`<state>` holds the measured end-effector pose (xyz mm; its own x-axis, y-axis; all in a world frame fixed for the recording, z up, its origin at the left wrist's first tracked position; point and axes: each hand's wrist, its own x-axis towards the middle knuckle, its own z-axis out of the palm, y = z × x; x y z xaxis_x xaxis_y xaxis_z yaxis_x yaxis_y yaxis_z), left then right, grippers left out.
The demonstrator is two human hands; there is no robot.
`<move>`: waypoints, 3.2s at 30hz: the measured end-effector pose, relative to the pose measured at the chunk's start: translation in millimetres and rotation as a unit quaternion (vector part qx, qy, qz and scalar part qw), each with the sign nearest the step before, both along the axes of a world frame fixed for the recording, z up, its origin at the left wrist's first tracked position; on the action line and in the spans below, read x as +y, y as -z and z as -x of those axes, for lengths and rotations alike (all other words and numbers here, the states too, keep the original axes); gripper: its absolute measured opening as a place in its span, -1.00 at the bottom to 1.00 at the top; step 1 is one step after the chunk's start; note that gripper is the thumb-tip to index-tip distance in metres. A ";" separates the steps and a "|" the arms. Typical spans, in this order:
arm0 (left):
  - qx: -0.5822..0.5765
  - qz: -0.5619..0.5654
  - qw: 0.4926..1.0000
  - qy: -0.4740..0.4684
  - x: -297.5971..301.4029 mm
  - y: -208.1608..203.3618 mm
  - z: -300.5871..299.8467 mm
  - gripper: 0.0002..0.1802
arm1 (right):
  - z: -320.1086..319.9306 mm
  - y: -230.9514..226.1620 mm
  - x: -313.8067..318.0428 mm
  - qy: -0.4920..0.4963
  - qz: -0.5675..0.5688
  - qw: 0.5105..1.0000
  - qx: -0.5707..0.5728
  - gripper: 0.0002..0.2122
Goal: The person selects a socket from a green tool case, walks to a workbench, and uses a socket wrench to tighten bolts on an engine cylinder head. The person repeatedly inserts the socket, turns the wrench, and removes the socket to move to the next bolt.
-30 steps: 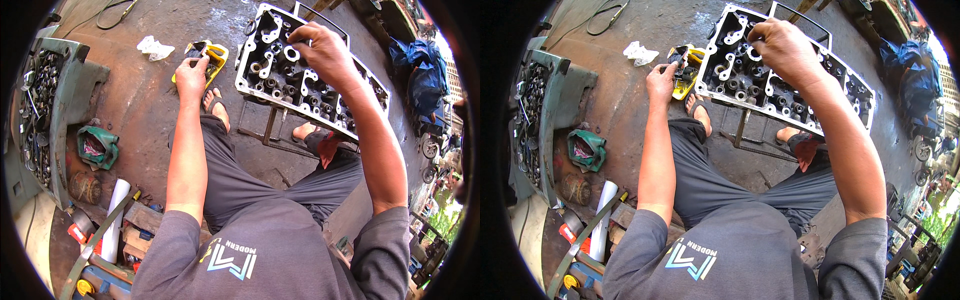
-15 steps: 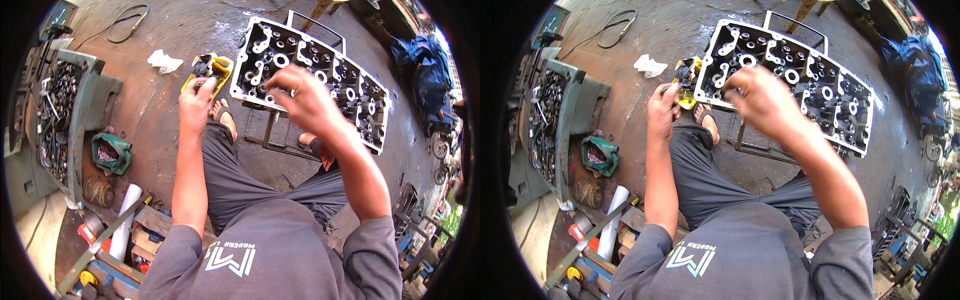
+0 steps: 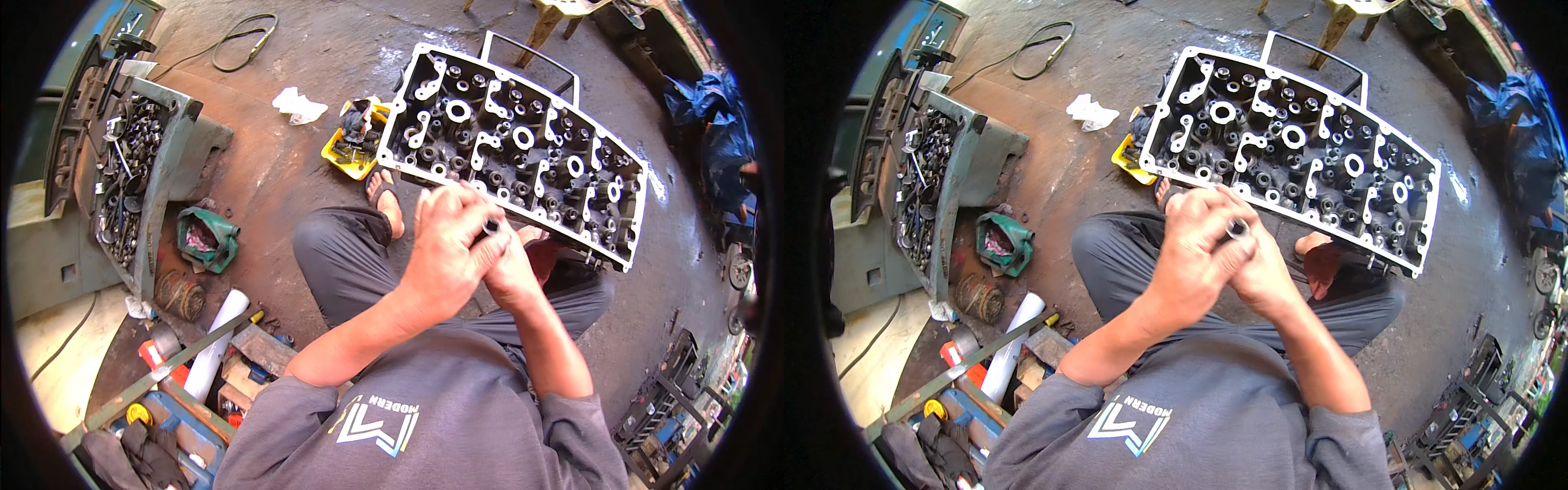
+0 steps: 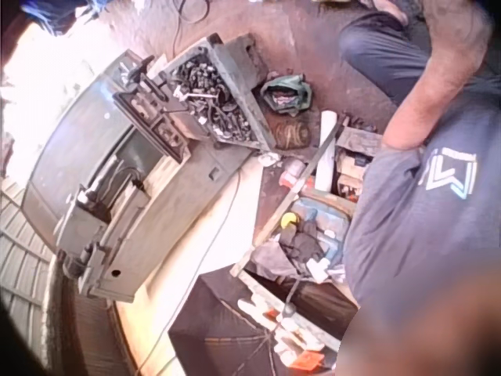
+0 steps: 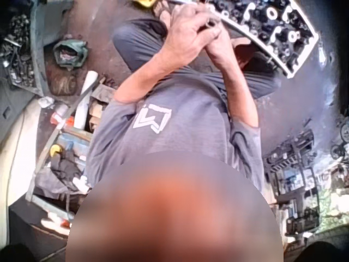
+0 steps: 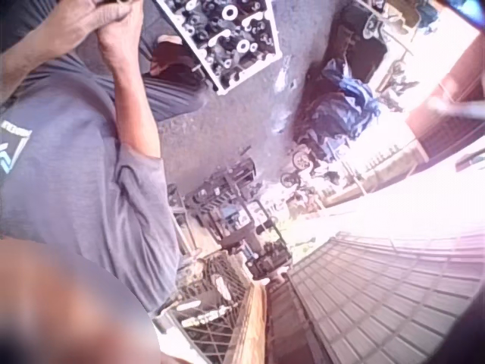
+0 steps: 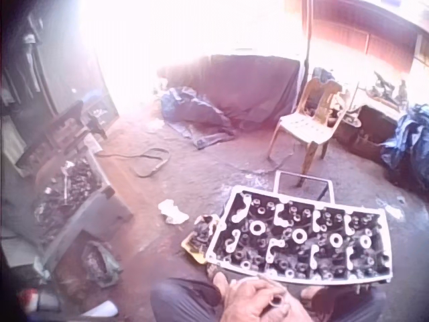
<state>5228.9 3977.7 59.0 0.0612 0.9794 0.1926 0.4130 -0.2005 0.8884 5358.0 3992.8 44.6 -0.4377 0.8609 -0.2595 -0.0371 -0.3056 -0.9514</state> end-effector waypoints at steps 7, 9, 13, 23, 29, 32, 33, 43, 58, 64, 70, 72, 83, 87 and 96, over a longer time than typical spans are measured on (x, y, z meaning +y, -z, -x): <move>0.263 -0.064 0.962 -0.036 102.3 -15.0 72.8 -0.19 | -120.2 3.5 -10.6 0.143 -0.074 0.976 -0.149 -0.81; 0.412 0.000 0.911 -0.004 168.1 -12.3 77.9 0.08 | -156.1 15.6 14.9 0.252 -0.270 0.886 -0.282 -0.84; 0.589 0.117 0.787 0.138 229.7 11.1 55.0 0.46 | -188.3 55.0 40.3 0.386 -0.249 0.862 -0.216 -0.86; 0.686 0.102 0.695 0.190 237.9 26.7 30.9 0.65 | -195.0 76.5 44.3 0.376 -0.265 0.852 -0.251 -0.90; 0.690 0.080 0.697 0.179 232.1 33.0 25.5 0.65 | -190.3 68.5 41.9 0.365 -0.249 0.861 -0.251 -0.88; 0.695 0.071 0.693 0.176 232.1 34.5 24.6 0.62 | -189.8 66.1 41.4 0.357 -0.247 0.864 -0.256 -0.89; 0.698 0.072 0.690 0.175 232.9 35.4 24.8 0.60 | -189.6 65.9 41.8 0.357 -0.245 0.864 -0.257 -0.89; 0.697 -0.033 0.705 0.124 231.2 56.4 29.7 0.41 | -195.4 73.9 39.2 0.368 -0.197 0.872 -0.256 -0.90; -0.476 0.335 0.813 -0.010 -25.2 11.3 13.2 -0.39 | -46.0 -13.0 -3.9 0.007 -0.266 0.927 -0.265 -0.59; -0.687 0.289 0.638 -0.191 -51.1 60.4 20.3 -0.54 | 27.8 -26.1 8.7 -0.218 -0.170 0.920 -0.280 -0.66; -0.367 0.129 0.863 -0.323 35.9 111.6 105.6 -0.85 | 43.8 11.5 131.7 0.055 -0.270 0.785 -0.556 -0.25; -0.254 0.049 0.890 -0.375 78.3 140.2 127.4 -0.86 | 50.8 27.2 151.0 0.023 -0.192 0.762 -0.618 -0.03; -0.163 0.167 0.921 -0.312 104.1 193.8 131.4 -0.68 | 51.2 45.9 166.4 -0.006 -0.178 0.740 -0.649 0.11; -0.185 0.191 0.907 -0.327 106.6 193.1 133.2 -0.69 | 55.1 45.6 164.8 0.002 -0.164 0.744 -0.648 0.09; -0.249 0.206 0.915 -0.242 110.1 190.9 116.7 -0.72 | 58.2 45.9 170.4 0.027 -0.159 0.733 -0.660 0.12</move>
<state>5112.1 4087.8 -131.9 -0.3935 0.8648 -0.3119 -0.1108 0.2922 0.9499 5299.9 4163.2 -1.3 0.0515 0.9767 -0.2084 0.9772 -0.0922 -0.1910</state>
